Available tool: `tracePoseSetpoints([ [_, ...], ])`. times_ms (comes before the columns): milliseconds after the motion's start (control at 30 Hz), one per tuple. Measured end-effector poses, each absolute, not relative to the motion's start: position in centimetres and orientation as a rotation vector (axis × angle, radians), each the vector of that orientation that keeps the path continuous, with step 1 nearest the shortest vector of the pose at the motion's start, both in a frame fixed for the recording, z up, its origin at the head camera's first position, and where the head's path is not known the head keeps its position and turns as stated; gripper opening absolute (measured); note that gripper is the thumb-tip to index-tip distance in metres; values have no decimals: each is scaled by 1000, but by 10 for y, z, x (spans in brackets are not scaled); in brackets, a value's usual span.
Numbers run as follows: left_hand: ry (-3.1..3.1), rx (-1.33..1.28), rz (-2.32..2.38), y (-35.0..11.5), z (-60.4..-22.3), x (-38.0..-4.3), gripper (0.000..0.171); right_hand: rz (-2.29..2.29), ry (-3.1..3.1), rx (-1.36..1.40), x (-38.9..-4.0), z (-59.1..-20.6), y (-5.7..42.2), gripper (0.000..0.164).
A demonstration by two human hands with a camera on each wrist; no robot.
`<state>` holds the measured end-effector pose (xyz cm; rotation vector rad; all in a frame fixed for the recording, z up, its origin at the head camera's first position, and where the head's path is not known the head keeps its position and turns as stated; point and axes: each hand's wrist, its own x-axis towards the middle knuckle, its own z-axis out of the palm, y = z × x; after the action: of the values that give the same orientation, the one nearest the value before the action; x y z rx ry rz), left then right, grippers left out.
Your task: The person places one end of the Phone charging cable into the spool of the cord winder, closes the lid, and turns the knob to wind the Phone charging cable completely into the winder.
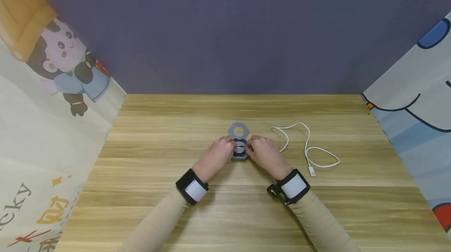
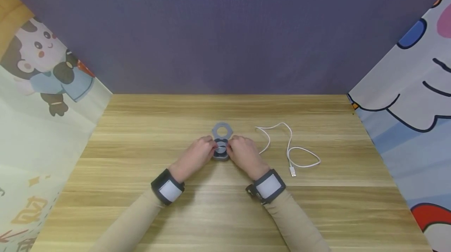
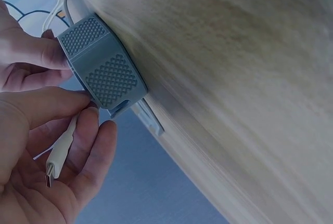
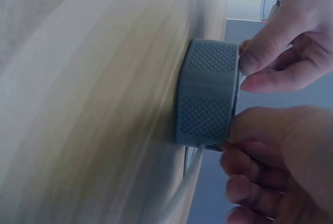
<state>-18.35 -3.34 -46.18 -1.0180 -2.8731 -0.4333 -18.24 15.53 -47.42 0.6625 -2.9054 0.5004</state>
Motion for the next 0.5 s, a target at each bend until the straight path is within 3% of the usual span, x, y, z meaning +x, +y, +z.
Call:
tracePoseSetpoints([
  [167,-2869,-1023,-431,-34,-462,-184,8,484,-2926,726,-184,-473,156,15],
  [500,-2839,-1038,-401,-34,-462,-184,9,548,-2813,786,-182,-473,162,6],
])
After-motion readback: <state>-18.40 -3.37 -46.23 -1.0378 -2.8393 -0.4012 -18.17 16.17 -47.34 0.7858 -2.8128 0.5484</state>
